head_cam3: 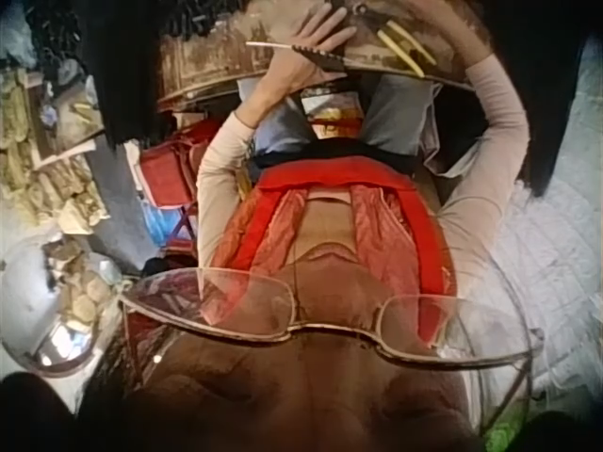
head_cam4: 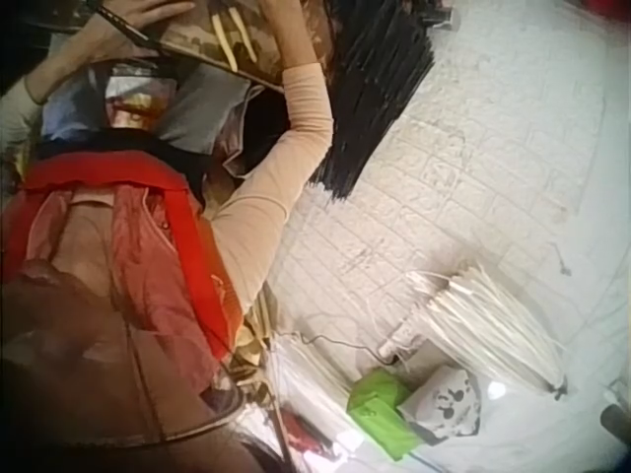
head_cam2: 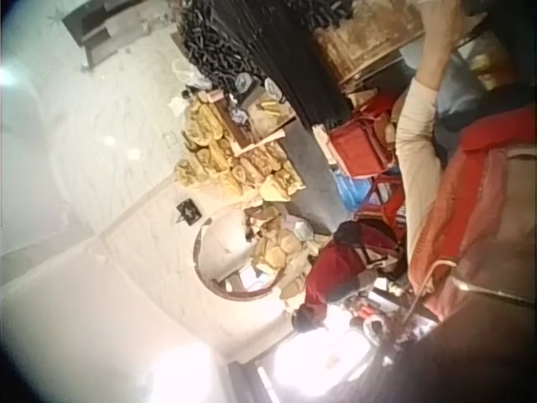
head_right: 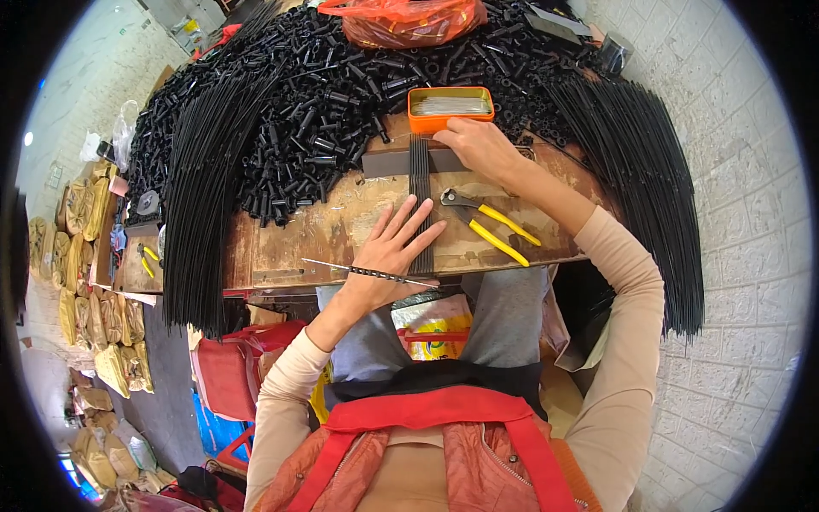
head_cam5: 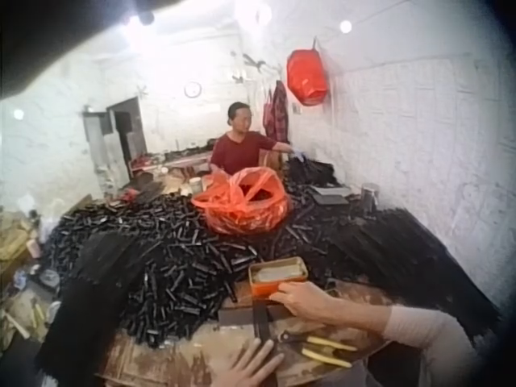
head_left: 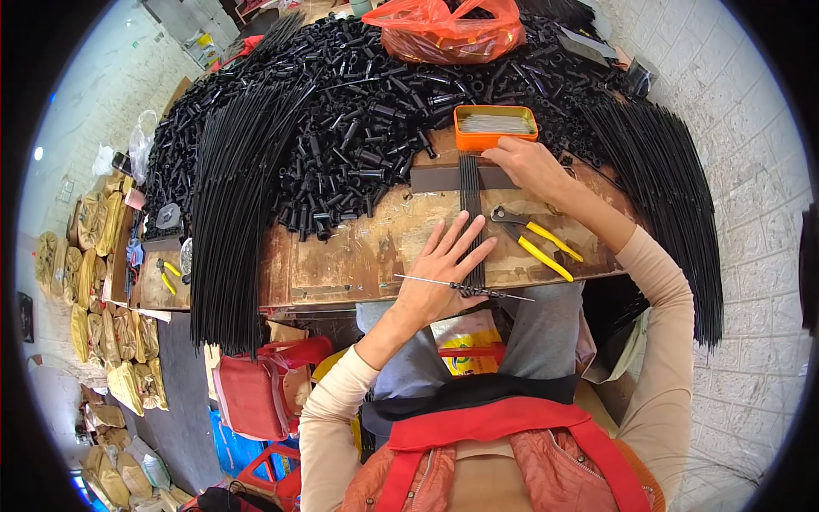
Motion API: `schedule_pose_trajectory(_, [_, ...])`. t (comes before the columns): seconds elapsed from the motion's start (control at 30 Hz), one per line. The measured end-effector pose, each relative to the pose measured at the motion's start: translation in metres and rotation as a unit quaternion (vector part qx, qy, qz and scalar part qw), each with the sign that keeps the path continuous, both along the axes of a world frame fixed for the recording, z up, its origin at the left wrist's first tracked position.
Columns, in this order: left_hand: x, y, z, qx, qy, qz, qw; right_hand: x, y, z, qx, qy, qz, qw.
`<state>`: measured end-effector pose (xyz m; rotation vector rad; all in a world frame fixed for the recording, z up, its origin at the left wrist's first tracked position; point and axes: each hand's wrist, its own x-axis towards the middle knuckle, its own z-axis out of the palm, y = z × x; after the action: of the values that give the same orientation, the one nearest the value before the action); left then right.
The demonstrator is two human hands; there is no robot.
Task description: Assembling black rods into connectors and trimming them using pliers at a workbench.
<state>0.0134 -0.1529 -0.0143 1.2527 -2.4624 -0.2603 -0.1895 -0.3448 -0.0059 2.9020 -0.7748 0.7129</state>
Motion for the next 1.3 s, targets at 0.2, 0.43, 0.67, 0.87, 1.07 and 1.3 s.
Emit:
schedule_pose_trajectory(0.2, [0.000, -0.001, -0.001, 0.002, 0.008, -0.005, 1.000, 0.015, -0.010, -0.003, 0.022, -0.045, 0.028, 0.998])
schedule_pose_trajectory(0.43, [0.002, 0.002, 0.002, -0.007, 0.001, 0.000, 1.000, -0.004, -0.001, 0.002, -0.014, 0.030, -0.084, 0.996])
schedule_pose_trajectory(0.67, [0.000, -0.001, -0.001, -0.005, 0.020, -0.004, 1.000, 0.006, -0.019, 0.011, 0.012, 0.033, 0.015, 0.999])
schedule_pose_trajectory(0.87, [0.003, 0.000, 0.000, -0.010, 0.031, -0.002, 0.999, 0.022, -0.026, 0.018, 0.069, -0.067, 0.075, 0.993])
schedule_pose_trajectory(1.07, [-0.002, 0.004, 0.006, -0.033, 0.013, 0.002, 0.999, 0.011, -0.087, 0.024, 0.079, 0.138, -0.158, 0.975])
schedule_pose_trajectory(1.3, [-0.001, 0.006, 0.003, -0.028, 0.031, 0.005, 0.999, 0.007, -0.083, 0.025, 0.115, 0.059, -0.116, 0.985])
